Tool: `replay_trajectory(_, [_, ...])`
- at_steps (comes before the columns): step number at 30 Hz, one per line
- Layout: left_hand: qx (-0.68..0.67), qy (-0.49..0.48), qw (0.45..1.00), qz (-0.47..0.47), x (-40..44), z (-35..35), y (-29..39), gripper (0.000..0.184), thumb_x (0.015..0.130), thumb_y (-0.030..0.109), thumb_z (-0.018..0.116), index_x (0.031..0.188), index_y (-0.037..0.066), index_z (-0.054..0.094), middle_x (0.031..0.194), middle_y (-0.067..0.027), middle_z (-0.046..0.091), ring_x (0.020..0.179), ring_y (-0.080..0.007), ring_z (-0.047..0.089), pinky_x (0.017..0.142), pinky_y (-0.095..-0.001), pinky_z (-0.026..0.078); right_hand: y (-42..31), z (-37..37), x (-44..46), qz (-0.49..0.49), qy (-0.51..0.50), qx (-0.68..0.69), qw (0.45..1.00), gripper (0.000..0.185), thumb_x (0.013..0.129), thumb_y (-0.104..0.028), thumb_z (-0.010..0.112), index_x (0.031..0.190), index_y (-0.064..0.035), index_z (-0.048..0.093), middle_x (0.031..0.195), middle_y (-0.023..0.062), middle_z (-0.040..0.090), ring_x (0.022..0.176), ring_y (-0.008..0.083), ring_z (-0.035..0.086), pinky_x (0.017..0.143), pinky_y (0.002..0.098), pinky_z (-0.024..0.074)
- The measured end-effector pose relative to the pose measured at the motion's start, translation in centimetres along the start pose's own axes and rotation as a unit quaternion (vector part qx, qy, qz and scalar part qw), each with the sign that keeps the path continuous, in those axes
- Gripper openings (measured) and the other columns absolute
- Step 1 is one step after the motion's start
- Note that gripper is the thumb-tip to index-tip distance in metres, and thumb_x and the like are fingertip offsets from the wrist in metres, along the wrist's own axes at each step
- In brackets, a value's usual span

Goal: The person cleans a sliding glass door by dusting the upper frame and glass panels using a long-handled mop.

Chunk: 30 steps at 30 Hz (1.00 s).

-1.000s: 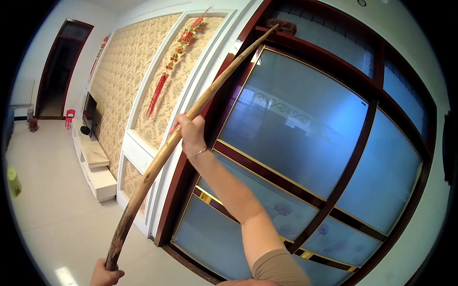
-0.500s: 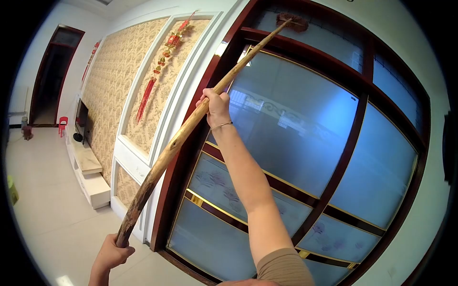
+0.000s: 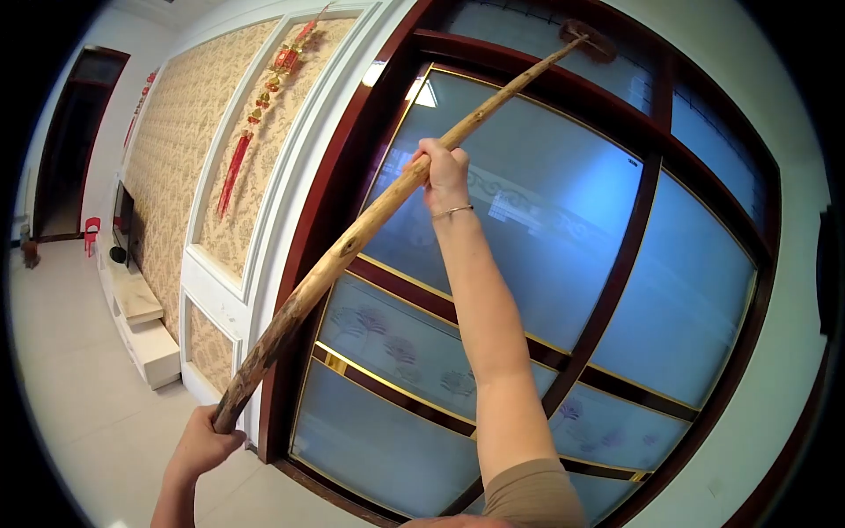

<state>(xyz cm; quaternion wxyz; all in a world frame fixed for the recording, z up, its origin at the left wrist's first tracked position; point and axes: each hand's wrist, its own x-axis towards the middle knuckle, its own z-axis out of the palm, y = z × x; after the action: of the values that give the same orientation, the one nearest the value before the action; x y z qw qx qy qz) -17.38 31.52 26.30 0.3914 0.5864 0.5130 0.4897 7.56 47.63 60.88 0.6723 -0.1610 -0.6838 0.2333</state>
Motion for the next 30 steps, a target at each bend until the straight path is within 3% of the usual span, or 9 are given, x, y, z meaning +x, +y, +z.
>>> replay_trajectory(10, [0.046, 0.024, 0.996, 0.069, 3.1, -2.5, 1.2, 0.016, 0.065, 0.004, 0.058, 0.066, -0.001, 0.043, 0.055, 0.0013, 0.037, 0.052, -0.0090, 0.035, 0.047, -0.0285, 0.033, -2.9, -3.5, 1.7, 0.004, 0.065, -0.065, 0.996, 0.017, 0.074, -0.011, 0.057, 0.064, 0.0019, 0.052, 0.059, 0.0114, 0.054, 0.048, 0.0227, 0.057, 0.045, 0.0303, 0.0480])
replay_trajectory(16, [0.091, 0.118, 0.987, 0.068, 0.3, -9.4, 0.8, 0.019, 0.064, 0.004, 0.061, 0.078, -0.004, 0.053, 0.059, -0.0004, 0.042, 0.057, -0.0112, 0.043, 0.052, -0.0283, 0.039, -3.4, 1.3, 0.6, 0.008, 0.054, -0.059, 0.997, 0.018, 0.078, -0.014, 0.058, 0.071, 0.0020, 0.053, 0.065, 0.0109, 0.056, 0.052, 0.0208, 0.057, 0.045, 0.0319, 0.0492])
replay_trajectory(18, [0.117, 0.212, 0.964, 0.110, 0.3, -11.8, -3.0, 0.019, 0.062, 0.003, 0.061, 0.079, -0.005, 0.053, 0.060, -0.0003, 0.041, 0.058, -0.0107, 0.043, 0.052, -0.0279, 0.038, -3.3, 3.9, -0.3, 0.011, 0.060, -0.048, 0.997, 0.018, 0.078, -0.014, 0.058, 0.071, 0.0016, 0.053, 0.065, 0.0105, 0.056, 0.052, 0.0200, 0.057, 0.045, 0.0317, 0.0491])
replay_trajectory(19, [0.112, 0.169, 0.978, 0.043, -1.0, -13.3, -1.8, 0.023, 0.061, 0.001, 0.061, 0.081, -0.004, 0.054, 0.067, -0.0029, 0.044, 0.063, -0.0117, 0.046, 0.057, -0.0271, 0.041, -3.3, 5.2, -1.0, 0.008, 0.059, -0.037, 0.998, 0.018, 0.078, -0.014, 0.058, 0.071, 0.0015, 0.053, 0.065, 0.0102, 0.056, 0.053, 0.0193, 0.057, 0.044, 0.0311, 0.0485])
replay_trajectory(22, [0.120, 0.172, 0.977, -0.038, -2.7, -16.4, -3.4, 0.029, 0.059, 0.001, 0.061, 0.087, -0.004, 0.053, 0.077, -0.0056, 0.047, 0.068, -0.0133, 0.047, 0.062, -0.0261, 0.042, -1.9, 8.0, -1.8, 0.003, 0.059, -0.022, 0.998, 0.018, 0.076, -0.015, 0.058, 0.071, 0.0019, 0.053, 0.066, 0.0104, 0.056, 0.051, 0.0194, 0.056, 0.043, 0.0312, 0.0483])
replay_trajectory(23, [0.117, 0.222, 0.968, -0.004, -2.4, -17.4, -7.0, 0.036, 0.058, 0.000, 0.061, 0.093, -0.003, 0.052, 0.084, -0.0071, 0.048, 0.072, -0.0144, 0.049, 0.065, -0.0252, 0.042, -1.3, 8.9, -1.9, 0.000, 0.060, -0.019, 0.998, 0.019, 0.074, -0.015, 0.059, 0.072, 0.0025, 0.052, 0.066, 0.0109, 0.056, 0.050, 0.0201, 0.055, 0.042, 0.0320, 0.0487])
replay_trajectory(30, [0.111, 0.271, 0.956, -0.025, -6.7, -23.4, -12.2, 0.039, 0.057, -0.002, 0.058, 0.096, -0.001, 0.049, 0.079, -0.0036, 0.044, 0.069, -0.0135, 0.045, 0.066, -0.0256, 0.040, 0.6, 16.7, -3.4, 0.026, 0.027, 0.041, 0.998, 0.016, 0.078, -0.013, 0.057, 0.073, -0.0009, 0.049, 0.063, 0.0066, 0.054, 0.051, 0.0157, 0.054, 0.043, 0.0300, 0.0471])
